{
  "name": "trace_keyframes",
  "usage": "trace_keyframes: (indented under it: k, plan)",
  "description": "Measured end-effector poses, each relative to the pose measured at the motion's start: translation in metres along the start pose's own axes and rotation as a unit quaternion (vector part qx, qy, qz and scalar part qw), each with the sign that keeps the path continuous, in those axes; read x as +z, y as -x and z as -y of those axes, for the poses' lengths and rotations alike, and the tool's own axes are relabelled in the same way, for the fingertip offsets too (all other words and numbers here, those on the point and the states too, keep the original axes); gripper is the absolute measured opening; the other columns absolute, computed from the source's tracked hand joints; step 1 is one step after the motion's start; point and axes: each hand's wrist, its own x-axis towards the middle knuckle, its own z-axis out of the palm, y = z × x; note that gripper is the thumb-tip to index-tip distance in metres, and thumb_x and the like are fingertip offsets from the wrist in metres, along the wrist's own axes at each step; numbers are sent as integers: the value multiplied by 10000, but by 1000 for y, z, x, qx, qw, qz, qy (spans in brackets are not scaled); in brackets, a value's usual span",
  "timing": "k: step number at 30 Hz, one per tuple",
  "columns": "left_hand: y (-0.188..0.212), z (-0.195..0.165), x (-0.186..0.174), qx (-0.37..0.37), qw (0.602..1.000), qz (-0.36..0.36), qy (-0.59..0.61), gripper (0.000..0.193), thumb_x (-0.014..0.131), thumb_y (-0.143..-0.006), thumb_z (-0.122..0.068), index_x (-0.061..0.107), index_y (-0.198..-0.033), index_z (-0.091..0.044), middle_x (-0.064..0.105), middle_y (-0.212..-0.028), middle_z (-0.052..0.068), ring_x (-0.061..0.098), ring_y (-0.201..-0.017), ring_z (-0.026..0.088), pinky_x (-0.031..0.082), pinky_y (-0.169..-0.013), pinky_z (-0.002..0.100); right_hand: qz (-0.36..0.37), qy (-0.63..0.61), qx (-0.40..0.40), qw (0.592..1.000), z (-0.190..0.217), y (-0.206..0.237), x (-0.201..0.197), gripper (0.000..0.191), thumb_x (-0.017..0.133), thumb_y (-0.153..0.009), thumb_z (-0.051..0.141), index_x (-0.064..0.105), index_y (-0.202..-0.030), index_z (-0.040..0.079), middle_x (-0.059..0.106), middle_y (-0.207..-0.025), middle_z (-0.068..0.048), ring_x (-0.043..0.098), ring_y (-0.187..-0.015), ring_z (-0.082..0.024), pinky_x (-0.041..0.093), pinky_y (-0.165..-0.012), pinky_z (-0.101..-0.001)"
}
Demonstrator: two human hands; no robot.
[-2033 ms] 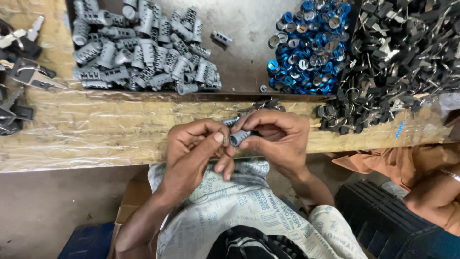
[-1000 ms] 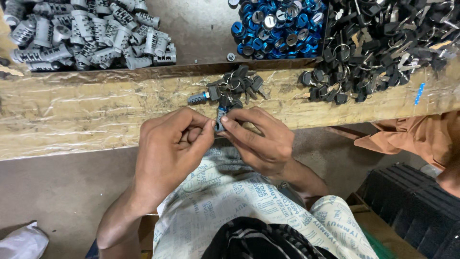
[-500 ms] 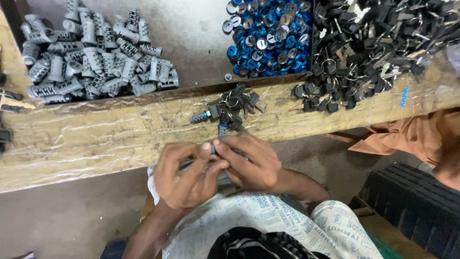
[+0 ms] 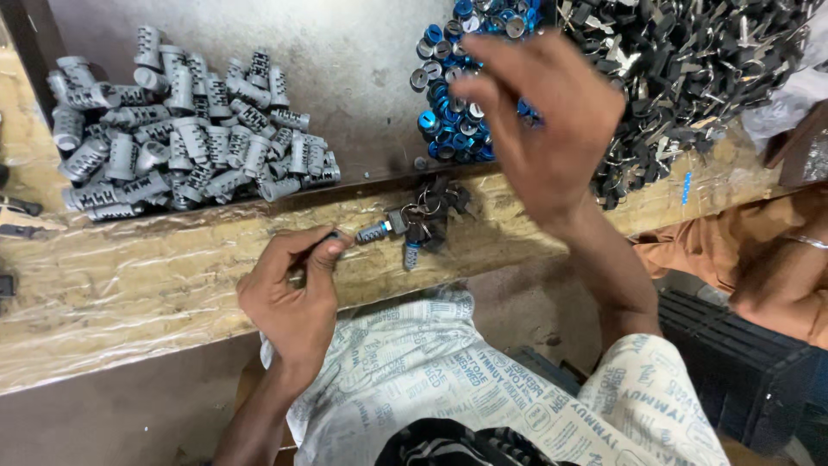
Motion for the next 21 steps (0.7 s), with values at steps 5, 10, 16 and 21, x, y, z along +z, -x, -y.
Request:
trace_keyframes:
  k: [5, 10, 16, 21]
  plan:
    - [-5, -3, 2, 8, 999, -23, 24, 68, 713, -991, 52, 683, -1050, 66, 740, -937, 125, 743, -871, 157, 593, -802, 262, 139, 76, -23, 987, -61, -44, 28, 126, 810, -924, 45, 774, -1041, 20, 697, -934, -142, 677, -841, -316, 514, -741, -422]
    - [-7, -2, 0, 39, 999, -14, 31, 101, 723, -970, 47, 679, -1056, 76, 726, -926, 143, 729, -850, 162, 583, -774, 264, 196, 113, 19, 974, -72, -49, 43, 138, 833, -872, 69, 767, -987, 32, 665, -906, -150, 665, -841, -352, 510, -742, -456]
    - [-13, -3, 2, 62, 997, -3, 39, 103, 729, -962, 34, 683, -1046, 71, 734, -907, 136, 733, -822, 164, 592, -735, 260, 216, 78, -62, 971, -80, -68, 57, 133, 747, -915, -68, 725, -1012, 20, 693, -991, -119, 682, -956, -323, 527, -806, -418]
    - [-14, -4, 1, 55, 997, -5, 45, 111, 733, -945, 42, 684, -1037, 80, 731, -897, 138, 735, -807, 165, 584, -703, 257, 145, 55, -119, 981, -61, -78, 60, 196, 700, -932, -100, 707, -1096, 7, 689, -1069, -125, 674, -969, -316, 533, -804, -412]
